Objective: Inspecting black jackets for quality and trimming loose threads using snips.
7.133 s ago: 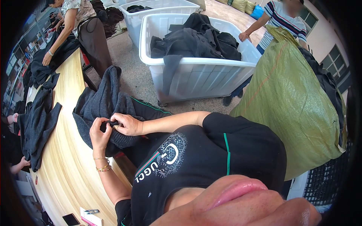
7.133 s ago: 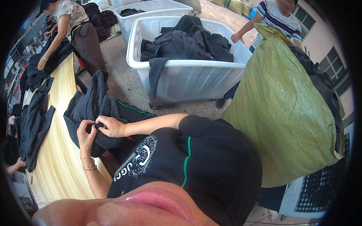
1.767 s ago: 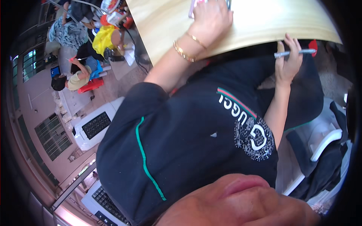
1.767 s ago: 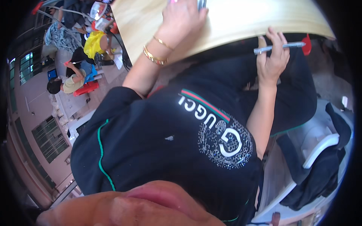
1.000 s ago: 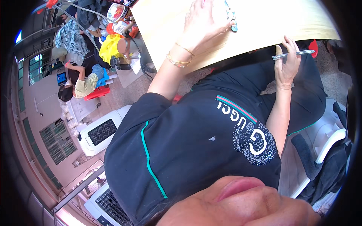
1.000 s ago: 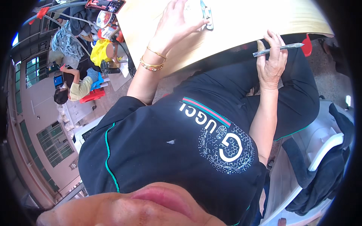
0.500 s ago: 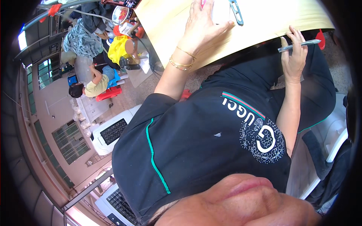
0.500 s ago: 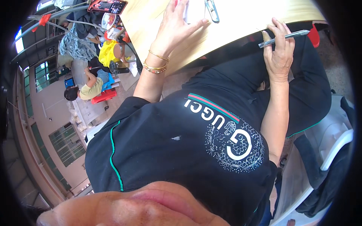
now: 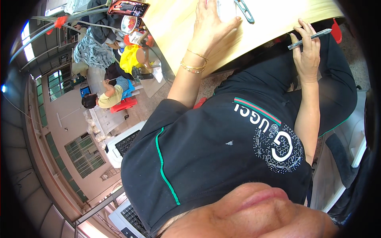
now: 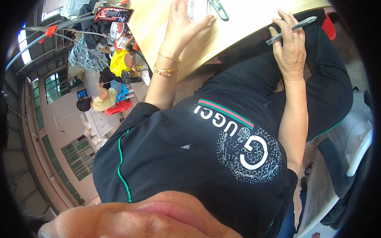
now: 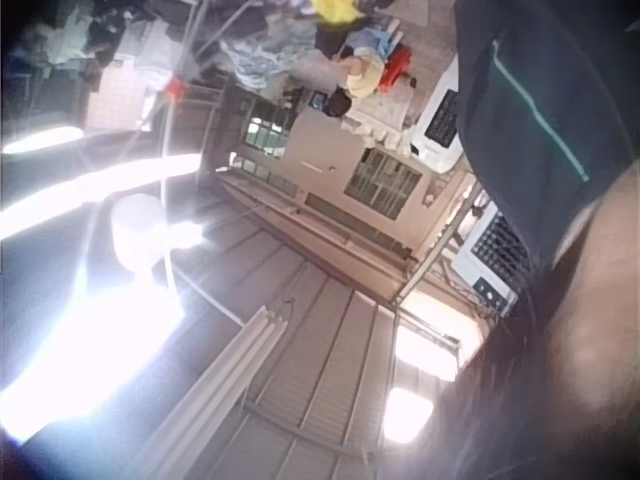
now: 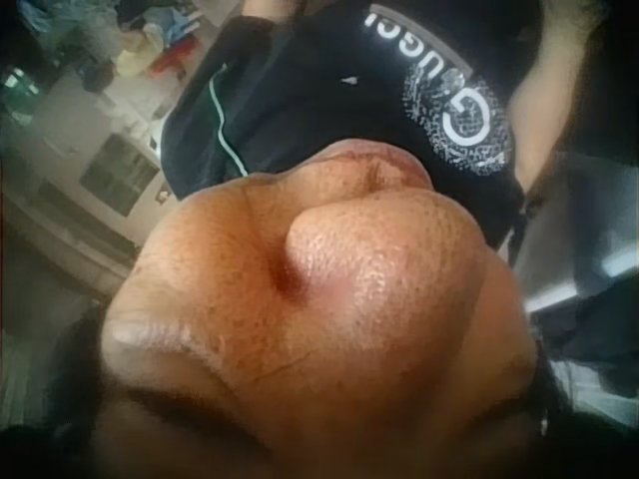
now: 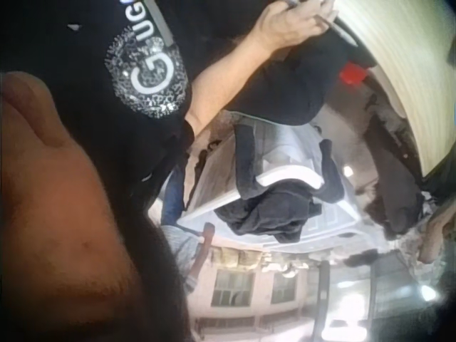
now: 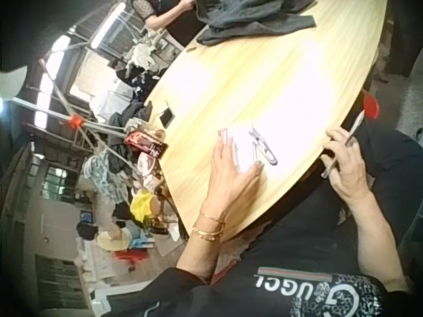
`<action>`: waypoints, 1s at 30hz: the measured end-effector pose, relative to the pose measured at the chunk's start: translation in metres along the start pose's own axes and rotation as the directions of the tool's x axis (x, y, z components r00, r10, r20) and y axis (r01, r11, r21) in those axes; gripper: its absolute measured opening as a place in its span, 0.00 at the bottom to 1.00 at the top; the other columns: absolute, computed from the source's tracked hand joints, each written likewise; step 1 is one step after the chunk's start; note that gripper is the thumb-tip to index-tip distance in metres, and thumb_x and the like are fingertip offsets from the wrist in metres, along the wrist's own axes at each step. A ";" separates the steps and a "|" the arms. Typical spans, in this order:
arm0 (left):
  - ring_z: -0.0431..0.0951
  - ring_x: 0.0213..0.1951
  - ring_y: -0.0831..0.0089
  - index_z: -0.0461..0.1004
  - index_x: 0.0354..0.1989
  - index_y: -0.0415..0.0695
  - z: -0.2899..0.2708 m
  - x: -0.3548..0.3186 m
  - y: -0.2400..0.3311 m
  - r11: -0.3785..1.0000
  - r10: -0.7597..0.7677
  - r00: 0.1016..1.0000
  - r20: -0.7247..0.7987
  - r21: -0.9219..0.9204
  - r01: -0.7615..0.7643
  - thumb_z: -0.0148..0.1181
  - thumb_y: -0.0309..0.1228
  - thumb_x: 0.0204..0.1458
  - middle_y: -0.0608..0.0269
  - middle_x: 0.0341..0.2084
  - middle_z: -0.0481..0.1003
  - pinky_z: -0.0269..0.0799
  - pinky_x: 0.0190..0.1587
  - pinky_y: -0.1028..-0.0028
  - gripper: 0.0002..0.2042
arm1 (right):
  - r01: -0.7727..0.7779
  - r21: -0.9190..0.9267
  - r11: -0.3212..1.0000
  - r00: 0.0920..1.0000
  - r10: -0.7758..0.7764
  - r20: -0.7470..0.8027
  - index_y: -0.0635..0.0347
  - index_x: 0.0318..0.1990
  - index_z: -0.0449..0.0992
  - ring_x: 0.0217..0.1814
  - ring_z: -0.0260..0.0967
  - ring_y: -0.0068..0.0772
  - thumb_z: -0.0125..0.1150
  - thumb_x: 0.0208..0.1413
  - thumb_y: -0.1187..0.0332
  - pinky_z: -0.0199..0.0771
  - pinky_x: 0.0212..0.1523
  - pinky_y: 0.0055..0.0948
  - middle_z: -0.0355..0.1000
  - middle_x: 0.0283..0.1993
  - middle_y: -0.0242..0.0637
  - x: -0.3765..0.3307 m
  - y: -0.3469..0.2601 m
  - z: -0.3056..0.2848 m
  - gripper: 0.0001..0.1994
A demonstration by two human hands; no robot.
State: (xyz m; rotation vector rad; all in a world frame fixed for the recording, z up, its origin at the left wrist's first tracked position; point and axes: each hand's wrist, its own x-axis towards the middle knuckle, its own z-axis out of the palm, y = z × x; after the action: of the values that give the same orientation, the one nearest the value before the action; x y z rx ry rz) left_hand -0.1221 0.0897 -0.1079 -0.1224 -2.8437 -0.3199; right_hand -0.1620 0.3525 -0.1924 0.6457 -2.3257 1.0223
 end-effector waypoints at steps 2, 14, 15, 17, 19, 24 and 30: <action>0.49 0.69 0.45 0.52 0.66 0.31 -0.006 0.006 -0.010 0.992 -0.079 0.994 0.078 -0.095 0.086 0.65 0.44 0.47 0.37 0.68 0.49 0.48 0.70 0.59 0.43 | 0.003 0.001 1.000 1.000 -0.003 -0.002 0.53 0.48 0.74 0.64 0.64 0.42 0.64 0.53 0.74 0.62 0.61 0.36 0.71 0.58 0.33 0.001 -0.001 -0.001 0.15; 0.70 0.55 0.56 0.51 0.68 0.36 -0.014 -0.009 -0.037 0.732 -0.159 0.987 0.016 -0.669 0.128 0.53 0.33 0.57 0.42 0.58 0.64 0.65 0.59 0.63 0.32 | 0.020 -0.022 1.000 1.000 -0.020 0.006 0.53 0.48 0.73 0.64 0.64 0.44 0.64 0.52 0.74 0.62 0.61 0.37 0.71 0.58 0.34 0.002 0.002 -0.003 0.15; 0.72 0.52 0.58 0.49 0.68 0.37 -0.013 -0.009 -0.036 0.563 -0.083 0.997 -0.004 -0.825 0.043 0.52 0.32 0.57 0.42 0.57 0.64 0.69 0.55 0.64 0.32 | 0.021 -0.022 1.000 1.000 -0.021 0.008 0.53 0.48 0.73 0.64 0.64 0.45 0.64 0.52 0.74 0.61 0.62 0.37 0.72 0.58 0.35 0.002 0.004 -0.003 0.15; 0.73 0.51 0.59 0.48 0.69 0.37 -0.010 -0.008 -0.033 0.439 -0.237 0.970 0.058 -0.884 0.160 0.51 0.30 0.57 0.42 0.57 0.65 0.71 0.53 0.65 0.32 | 0.021 -0.016 1.000 1.000 -0.021 0.012 0.54 0.48 0.73 0.63 0.64 0.46 0.65 0.52 0.74 0.60 0.62 0.37 0.72 0.57 0.37 0.003 0.006 -0.002 0.15; 0.75 0.49 0.59 0.46 0.69 0.37 -0.008 -0.006 -0.028 0.275 -0.379 0.916 0.134 -0.929 0.249 0.50 0.29 0.57 0.41 0.57 0.65 0.73 0.51 0.66 0.32 | 0.000 0.029 1.000 1.000 0.000 0.001 0.55 0.48 0.74 0.64 0.64 0.46 0.65 0.52 0.73 0.60 0.63 0.37 0.72 0.57 0.37 0.002 0.007 -0.001 0.15; 0.73 0.53 0.58 0.39 0.72 0.43 -0.017 -0.014 -0.026 0.656 -0.387 0.916 -0.108 -0.731 0.191 0.48 0.27 0.55 0.39 0.57 0.65 0.72 0.51 0.67 0.36 | 0.003 0.064 0.998 1.000 -0.003 0.000 0.57 0.47 0.73 0.60 0.66 0.48 0.66 0.52 0.73 0.63 0.61 0.39 0.74 0.53 0.39 0.006 0.003 -0.002 0.15; 0.66 0.60 0.48 0.51 0.70 0.47 -0.015 -0.012 -0.031 0.840 -0.043 0.852 -0.522 -0.481 -0.252 0.56 0.18 0.46 0.40 0.66 0.53 0.72 0.53 0.66 0.39 | 0.123 -0.055 0.991 0.992 -0.123 0.005 0.58 0.43 0.75 0.56 0.69 0.51 0.67 0.50 0.72 0.66 0.58 0.41 0.76 0.48 0.40 0.014 -0.005 -0.005 0.13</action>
State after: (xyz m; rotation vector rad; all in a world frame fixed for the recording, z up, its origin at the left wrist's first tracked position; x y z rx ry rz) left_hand -0.1102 0.0554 -0.1039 -0.2638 -2.1313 -0.9636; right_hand -0.1684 0.3503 -0.1777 0.7581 -2.2761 0.8989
